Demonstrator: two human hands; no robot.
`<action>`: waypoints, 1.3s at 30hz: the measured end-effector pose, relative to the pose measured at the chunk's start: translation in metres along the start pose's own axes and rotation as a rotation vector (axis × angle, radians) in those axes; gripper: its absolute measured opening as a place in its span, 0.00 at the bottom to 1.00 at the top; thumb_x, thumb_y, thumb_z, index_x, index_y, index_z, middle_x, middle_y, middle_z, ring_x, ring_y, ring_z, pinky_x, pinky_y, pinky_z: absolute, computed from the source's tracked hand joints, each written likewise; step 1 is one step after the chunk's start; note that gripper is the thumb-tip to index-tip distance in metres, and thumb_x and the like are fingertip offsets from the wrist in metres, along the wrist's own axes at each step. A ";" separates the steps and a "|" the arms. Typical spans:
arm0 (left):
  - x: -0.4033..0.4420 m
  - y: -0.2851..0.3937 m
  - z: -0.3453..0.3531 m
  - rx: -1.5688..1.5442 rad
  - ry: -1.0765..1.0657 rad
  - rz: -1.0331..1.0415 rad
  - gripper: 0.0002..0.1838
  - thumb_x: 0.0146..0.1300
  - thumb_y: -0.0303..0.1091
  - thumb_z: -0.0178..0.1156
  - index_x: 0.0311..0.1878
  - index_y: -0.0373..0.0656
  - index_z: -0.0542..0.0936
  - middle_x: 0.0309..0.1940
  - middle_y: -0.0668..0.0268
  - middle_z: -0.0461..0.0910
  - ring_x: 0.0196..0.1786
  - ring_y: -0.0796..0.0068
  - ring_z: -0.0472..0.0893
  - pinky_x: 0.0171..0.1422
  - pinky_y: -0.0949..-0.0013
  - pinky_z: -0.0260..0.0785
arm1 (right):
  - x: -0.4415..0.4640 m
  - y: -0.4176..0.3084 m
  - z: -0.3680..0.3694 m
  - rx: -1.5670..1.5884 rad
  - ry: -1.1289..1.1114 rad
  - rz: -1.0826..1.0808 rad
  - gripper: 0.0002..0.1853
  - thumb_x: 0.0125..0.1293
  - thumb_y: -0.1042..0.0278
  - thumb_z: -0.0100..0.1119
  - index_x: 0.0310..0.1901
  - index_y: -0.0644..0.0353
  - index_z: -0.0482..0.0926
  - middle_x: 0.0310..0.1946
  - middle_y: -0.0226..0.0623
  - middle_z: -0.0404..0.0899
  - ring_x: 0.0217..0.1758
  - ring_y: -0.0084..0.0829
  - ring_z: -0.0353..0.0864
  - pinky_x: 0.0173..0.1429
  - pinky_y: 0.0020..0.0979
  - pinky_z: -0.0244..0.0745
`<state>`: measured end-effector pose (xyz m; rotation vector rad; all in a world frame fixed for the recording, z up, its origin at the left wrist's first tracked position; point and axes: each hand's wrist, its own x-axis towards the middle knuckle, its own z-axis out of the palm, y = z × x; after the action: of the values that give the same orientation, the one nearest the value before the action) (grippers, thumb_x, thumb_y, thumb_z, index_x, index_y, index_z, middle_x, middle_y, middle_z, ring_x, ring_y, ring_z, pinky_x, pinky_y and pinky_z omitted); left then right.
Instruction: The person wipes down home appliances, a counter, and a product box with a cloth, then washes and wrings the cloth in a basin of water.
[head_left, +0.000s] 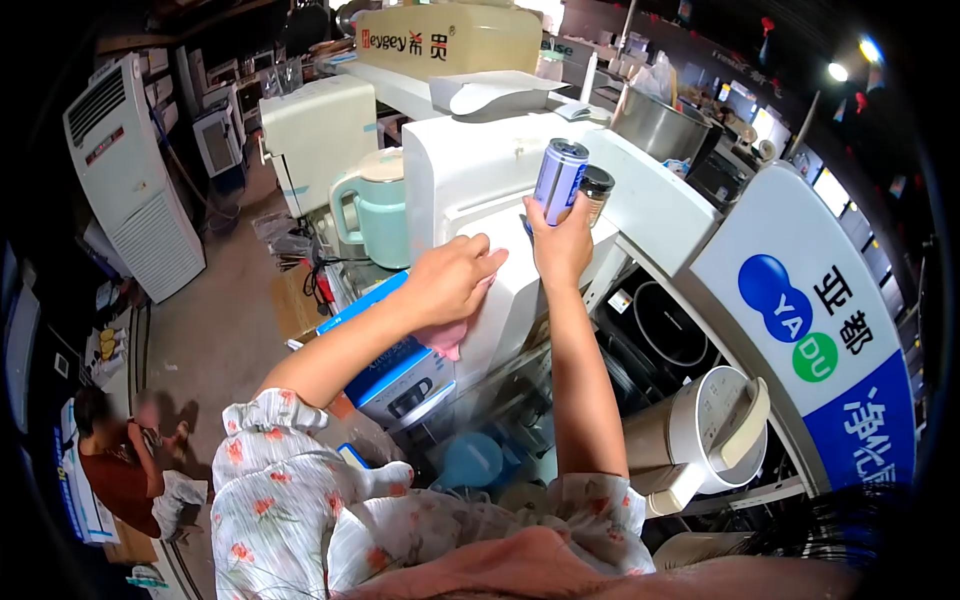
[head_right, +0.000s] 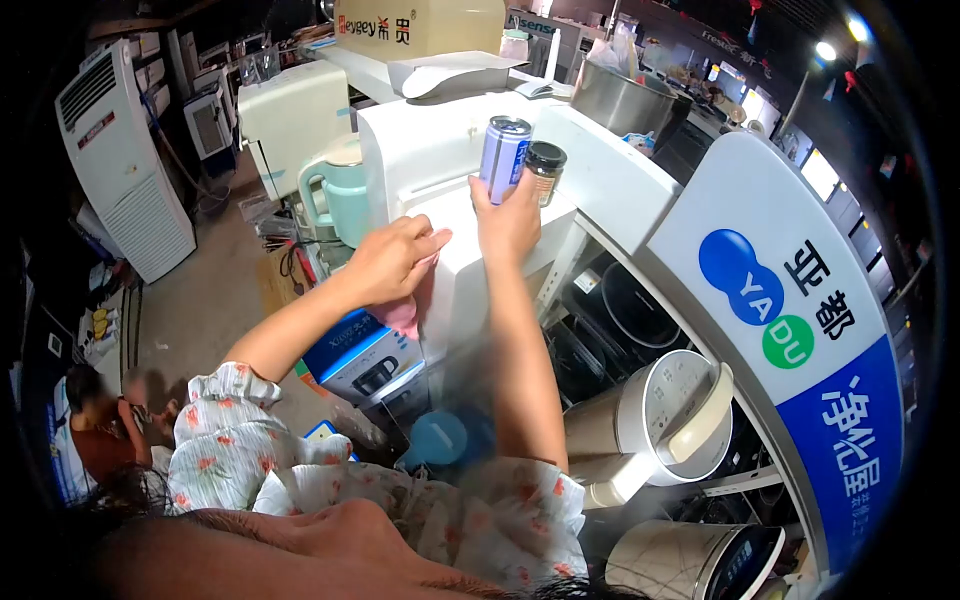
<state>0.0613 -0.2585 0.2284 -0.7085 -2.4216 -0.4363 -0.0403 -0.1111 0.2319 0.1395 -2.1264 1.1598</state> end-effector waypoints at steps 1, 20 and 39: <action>0.004 -0.007 0.003 -0.005 -0.008 -0.007 0.13 0.57 0.31 0.54 0.46 0.45 0.82 0.33 0.56 0.73 0.39 0.55 0.76 0.41 0.56 0.70 | 0.000 0.000 0.000 0.000 -0.001 -0.004 0.35 0.50 0.47 0.68 0.54 0.60 0.69 0.42 0.46 0.78 0.46 0.50 0.77 0.49 0.45 0.71; -0.084 0.032 0.122 -0.409 0.501 -0.429 0.23 0.61 0.26 0.55 0.62 0.38 0.70 0.44 0.54 0.70 0.47 0.58 0.73 0.52 0.64 0.69 | 0.006 0.016 0.010 -0.006 0.007 -0.018 0.37 0.51 0.40 0.68 0.50 0.68 0.72 0.29 0.35 0.75 0.31 0.29 0.72 0.40 0.29 0.70; -0.052 0.023 0.141 -0.409 0.810 -0.595 0.27 0.62 0.30 0.56 0.65 0.39 0.66 0.50 0.51 0.67 0.52 0.52 0.67 0.56 0.56 0.62 | 0.000 0.010 0.008 0.053 -0.025 -0.003 0.30 0.56 0.46 0.67 0.48 0.65 0.72 0.34 0.33 0.76 0.34 0.26 0.74 0.42 0.27 0.70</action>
<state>0.0492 -0.1972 0.0899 0.0892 -1.7171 -1.2099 -0.0483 -0.1112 0.2227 0.1826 -2.1175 1.2190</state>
